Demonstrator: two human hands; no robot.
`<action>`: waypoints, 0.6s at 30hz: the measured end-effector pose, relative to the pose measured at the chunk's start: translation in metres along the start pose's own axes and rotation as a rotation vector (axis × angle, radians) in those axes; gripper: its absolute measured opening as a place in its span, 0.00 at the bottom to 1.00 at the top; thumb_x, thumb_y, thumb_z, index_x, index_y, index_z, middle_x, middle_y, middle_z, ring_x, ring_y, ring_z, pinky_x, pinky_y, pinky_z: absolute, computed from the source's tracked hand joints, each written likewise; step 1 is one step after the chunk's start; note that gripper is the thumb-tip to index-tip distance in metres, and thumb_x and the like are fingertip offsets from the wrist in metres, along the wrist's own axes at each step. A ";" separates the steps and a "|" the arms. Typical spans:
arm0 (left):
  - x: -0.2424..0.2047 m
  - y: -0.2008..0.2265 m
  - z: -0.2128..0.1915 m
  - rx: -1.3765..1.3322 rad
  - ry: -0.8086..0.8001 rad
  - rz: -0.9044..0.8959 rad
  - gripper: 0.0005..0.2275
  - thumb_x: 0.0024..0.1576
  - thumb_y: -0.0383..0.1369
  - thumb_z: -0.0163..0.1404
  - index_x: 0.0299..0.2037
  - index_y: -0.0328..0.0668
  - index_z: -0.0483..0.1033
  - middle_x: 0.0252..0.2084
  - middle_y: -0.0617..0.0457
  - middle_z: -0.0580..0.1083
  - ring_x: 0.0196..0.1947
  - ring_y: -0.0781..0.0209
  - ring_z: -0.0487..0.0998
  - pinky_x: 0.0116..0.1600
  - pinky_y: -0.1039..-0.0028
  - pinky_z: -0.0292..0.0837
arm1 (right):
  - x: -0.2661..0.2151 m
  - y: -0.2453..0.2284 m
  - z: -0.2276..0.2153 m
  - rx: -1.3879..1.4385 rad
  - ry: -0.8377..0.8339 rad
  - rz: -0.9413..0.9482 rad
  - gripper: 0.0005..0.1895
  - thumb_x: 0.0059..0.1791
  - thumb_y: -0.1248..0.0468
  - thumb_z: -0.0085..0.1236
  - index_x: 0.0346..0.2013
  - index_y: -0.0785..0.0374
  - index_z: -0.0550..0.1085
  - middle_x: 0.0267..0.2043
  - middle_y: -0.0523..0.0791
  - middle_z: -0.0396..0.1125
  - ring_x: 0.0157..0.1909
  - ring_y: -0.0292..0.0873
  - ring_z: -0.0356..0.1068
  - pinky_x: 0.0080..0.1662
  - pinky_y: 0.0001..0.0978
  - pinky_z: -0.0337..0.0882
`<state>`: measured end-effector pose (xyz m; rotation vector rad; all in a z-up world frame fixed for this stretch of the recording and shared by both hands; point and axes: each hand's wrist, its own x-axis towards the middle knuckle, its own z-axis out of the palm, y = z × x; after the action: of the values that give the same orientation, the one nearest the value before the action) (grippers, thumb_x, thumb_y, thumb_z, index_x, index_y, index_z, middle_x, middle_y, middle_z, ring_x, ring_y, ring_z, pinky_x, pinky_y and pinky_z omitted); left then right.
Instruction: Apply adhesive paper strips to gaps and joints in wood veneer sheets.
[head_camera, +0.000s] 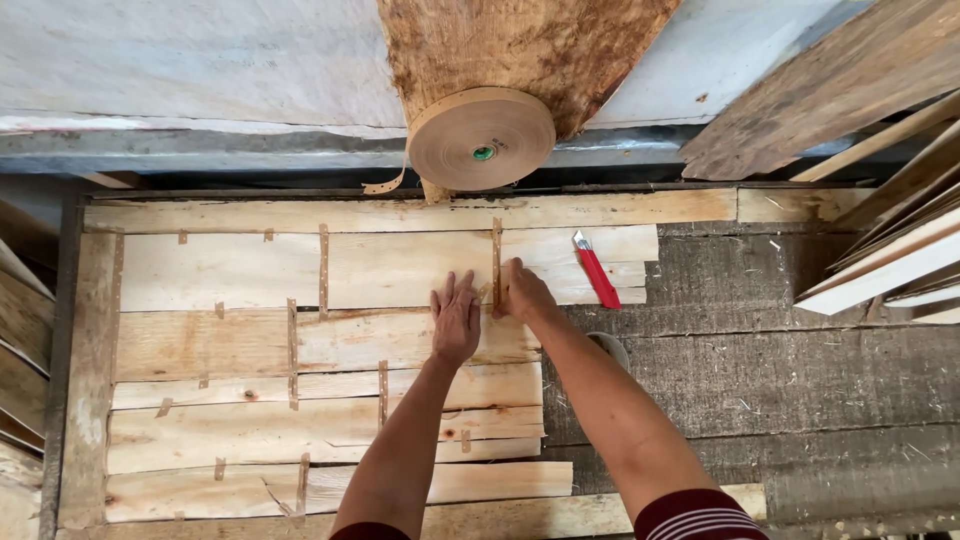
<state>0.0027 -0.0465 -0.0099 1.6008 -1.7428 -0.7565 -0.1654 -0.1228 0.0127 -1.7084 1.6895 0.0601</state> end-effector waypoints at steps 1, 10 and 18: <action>0.001 0.001 -0.001 0.000 -0.002 0.000 0.09 0.66 0.33 0.40 0.52 0.41 0.70 0.72 0.48 0.66 0.77 0.38 0.51 0.74 0.40 0.31 | 0.003 0.004 0.002 0.001 0.000 0.002 0.54 0.28 0.57 0.83 0.58 0.65 0.57 0.51 0.56 0.70 0.55 0.59 0.71 0.55 0.46 0.74; 0.005 0.002 0.003 -0.039 -0.015 -0.104 0.21 0.67 0.33 0.38 0.71 0.42 0.62 0.64 0.49 0.71 0.78 0.43 0.51 0.76 0.42 0.31 | 0.015 0.026 0.003 0.133 0.005 -0.139 0.40 0.38 0.50 0.77 0.48 0.65 0.60 0.41 0.52 0.73 0.44 0.52 0.76 0.47 0.41 0.76; 0.003 0.011 -0.003 -0.001 -0.021 -0.100 0.21 0.67 0.34 0.38 0.71 0.40 0.62 0.60 0.49 0.73 0.77 0.43 0.52 0.76 0.43 0.32 | 0.007 -0.002 -0.005 -0.028 0.068 0.040 0.36 0.39 0.55 0.78 0.49 0.67 0.63 0.43 0.56 0.74 0.48 0.57 0.76 0.49 0.44 0.77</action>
<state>-0.0024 -0.0481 0.0009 1.6949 -1.6868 -0.8237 -0.1644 -0.1316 0.0134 -1.7145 1.7808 0.0443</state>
